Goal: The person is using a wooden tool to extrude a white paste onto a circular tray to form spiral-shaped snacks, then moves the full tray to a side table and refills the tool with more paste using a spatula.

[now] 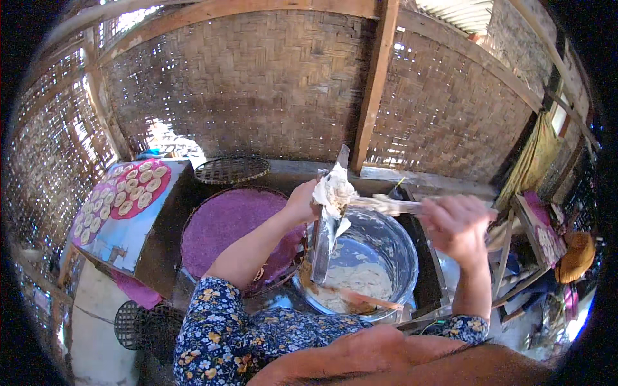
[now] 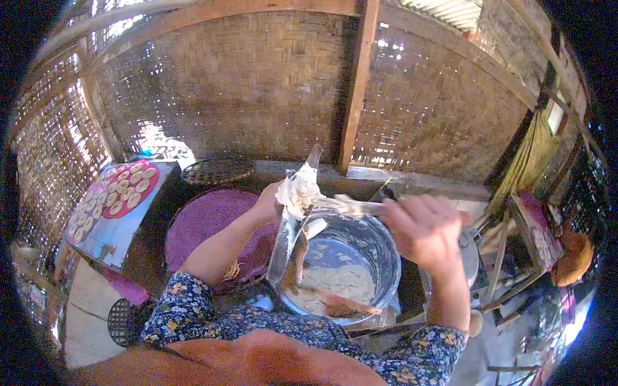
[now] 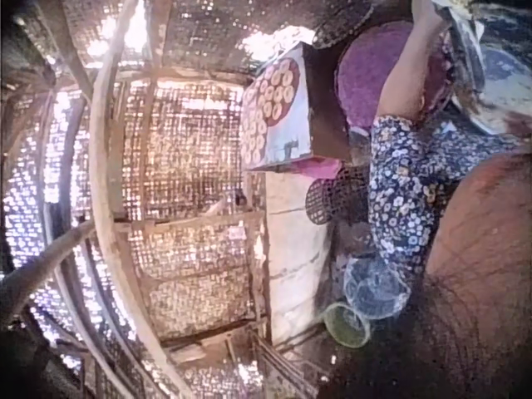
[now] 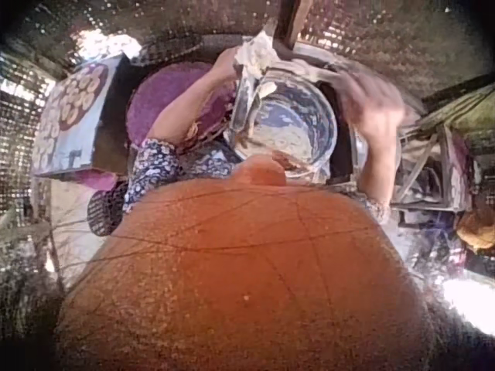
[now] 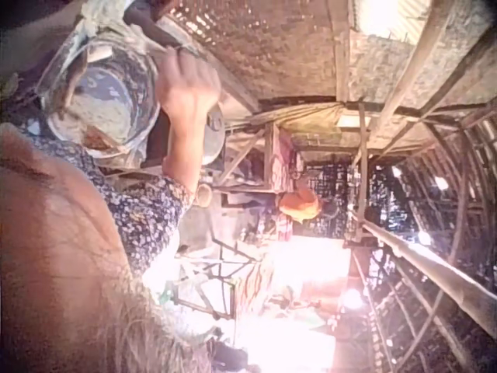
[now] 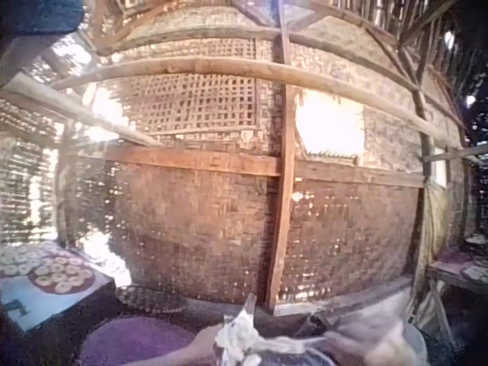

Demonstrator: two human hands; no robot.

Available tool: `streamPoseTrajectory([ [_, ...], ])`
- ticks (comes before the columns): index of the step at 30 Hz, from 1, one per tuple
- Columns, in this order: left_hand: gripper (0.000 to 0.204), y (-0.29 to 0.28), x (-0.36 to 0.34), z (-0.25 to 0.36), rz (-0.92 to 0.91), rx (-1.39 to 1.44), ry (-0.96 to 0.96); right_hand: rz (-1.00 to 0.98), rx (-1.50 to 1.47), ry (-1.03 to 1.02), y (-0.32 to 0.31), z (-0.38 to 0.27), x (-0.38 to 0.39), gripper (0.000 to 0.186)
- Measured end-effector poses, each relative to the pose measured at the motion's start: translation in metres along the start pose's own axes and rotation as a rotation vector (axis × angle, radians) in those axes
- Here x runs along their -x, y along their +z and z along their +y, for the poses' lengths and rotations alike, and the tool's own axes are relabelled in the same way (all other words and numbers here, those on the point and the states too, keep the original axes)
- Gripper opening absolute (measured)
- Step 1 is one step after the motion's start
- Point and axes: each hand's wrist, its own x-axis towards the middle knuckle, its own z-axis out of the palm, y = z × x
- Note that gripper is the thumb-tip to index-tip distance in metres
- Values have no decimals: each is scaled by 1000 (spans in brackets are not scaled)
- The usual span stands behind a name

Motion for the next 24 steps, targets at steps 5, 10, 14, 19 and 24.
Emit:
streamPoseTrajectory([
  [5,41,-2,2,27,-23,-22,-32,62,84,82,-9,7,-2,14],
  [10,41,2,2,43,-44,-142,5,-27,6,-18,-2,3,-5,14],
  [14,38,7,2,65,-92,-228,44,-148,15,-124,29,-18,-3,18],
  [19,34,-1,2,62,-163,-226,-34,-146,-2,-104,35,-19,6,19],
  [24,31,-10,-4,2,-81,396,74,70,-95,236,16,5,32,16],
])
